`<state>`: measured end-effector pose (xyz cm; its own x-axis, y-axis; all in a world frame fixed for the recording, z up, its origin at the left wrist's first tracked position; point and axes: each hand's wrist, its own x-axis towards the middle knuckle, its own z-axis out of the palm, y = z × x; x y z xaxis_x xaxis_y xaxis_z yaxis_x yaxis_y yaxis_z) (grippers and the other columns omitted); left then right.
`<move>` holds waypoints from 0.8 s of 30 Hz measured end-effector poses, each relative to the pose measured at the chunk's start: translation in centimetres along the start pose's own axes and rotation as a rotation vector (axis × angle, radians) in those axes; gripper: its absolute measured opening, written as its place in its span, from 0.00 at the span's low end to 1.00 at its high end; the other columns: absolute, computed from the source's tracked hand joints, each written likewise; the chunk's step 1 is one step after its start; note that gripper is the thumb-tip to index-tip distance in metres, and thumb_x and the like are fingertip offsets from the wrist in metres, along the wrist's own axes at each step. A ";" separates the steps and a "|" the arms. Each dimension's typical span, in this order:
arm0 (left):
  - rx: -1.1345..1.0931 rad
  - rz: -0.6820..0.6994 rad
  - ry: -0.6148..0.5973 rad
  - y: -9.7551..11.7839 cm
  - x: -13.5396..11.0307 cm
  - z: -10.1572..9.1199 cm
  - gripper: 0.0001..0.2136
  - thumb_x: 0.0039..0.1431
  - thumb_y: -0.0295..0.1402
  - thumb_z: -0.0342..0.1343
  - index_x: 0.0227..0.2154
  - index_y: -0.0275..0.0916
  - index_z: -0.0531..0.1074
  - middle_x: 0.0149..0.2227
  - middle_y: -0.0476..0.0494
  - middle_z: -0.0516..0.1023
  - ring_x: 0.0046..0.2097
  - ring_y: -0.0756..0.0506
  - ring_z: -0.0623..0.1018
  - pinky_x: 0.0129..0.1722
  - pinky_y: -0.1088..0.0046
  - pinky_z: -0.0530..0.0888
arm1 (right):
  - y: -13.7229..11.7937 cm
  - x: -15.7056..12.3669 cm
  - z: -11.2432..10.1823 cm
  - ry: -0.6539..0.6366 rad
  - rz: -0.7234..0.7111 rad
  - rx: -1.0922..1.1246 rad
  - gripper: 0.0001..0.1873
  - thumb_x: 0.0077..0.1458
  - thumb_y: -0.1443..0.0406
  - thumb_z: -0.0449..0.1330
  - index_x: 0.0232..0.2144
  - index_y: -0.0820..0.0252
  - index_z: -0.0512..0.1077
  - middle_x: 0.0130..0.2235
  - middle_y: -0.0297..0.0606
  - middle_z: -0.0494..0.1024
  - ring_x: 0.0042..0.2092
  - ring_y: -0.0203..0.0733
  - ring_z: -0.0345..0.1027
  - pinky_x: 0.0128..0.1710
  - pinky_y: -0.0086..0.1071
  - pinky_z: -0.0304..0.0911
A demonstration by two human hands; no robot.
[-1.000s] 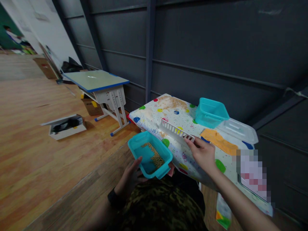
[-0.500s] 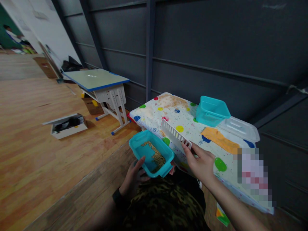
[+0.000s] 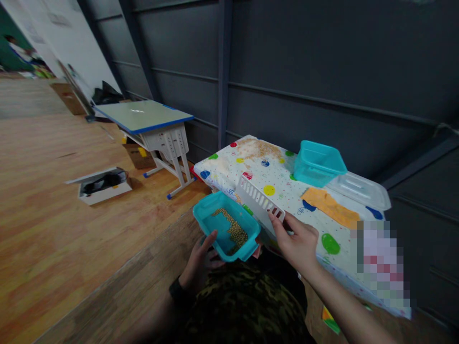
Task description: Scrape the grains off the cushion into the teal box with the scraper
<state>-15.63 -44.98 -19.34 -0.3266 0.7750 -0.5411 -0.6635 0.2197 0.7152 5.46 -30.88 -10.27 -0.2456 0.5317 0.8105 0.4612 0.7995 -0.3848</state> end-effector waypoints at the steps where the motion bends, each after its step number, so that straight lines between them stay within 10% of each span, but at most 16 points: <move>1: -0.003 -0.001 0.000 0.0 0.1 0.0 0.38 0.64 0.55 0.73 0.70 0.40 0.74 0.69 0.25 0.84 0.64 0.23 0.87 0.54 0.48 0.89 | 0.0 0.0 0.0 0.001 -0.006 -0.002 0.15 0.73 0.60 0.67 0.33 0.57 0.87 0.24 0.33 0.84 0.19 0.37 0.72 0.24 0.28 0.69; 24: 0.008 0.012 -0.017 0.5 -0.4 0.1 0.35 0.67 0.54 0.71 0.70 0.41 0.74 0.72 0.27 0.82 0.64 0.25 0.87 0.56 0.48 0.90 | 0.8 -0.7 -2.4 0.116 -0.003 -0.168 0.18 0.75 0.56 0.68 0.33 0.59 0.87 0.22 0.34 0.82 0.18 0.39 0.73 0.22 0.29 0.68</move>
<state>-15.76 -45.10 -18.77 -0.3226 0.7877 -0.5248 -0.6545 0.2149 0.7249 8.00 -31.29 -10.06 -0.1518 0.4864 0.8605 0.5990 0.7377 -0.3113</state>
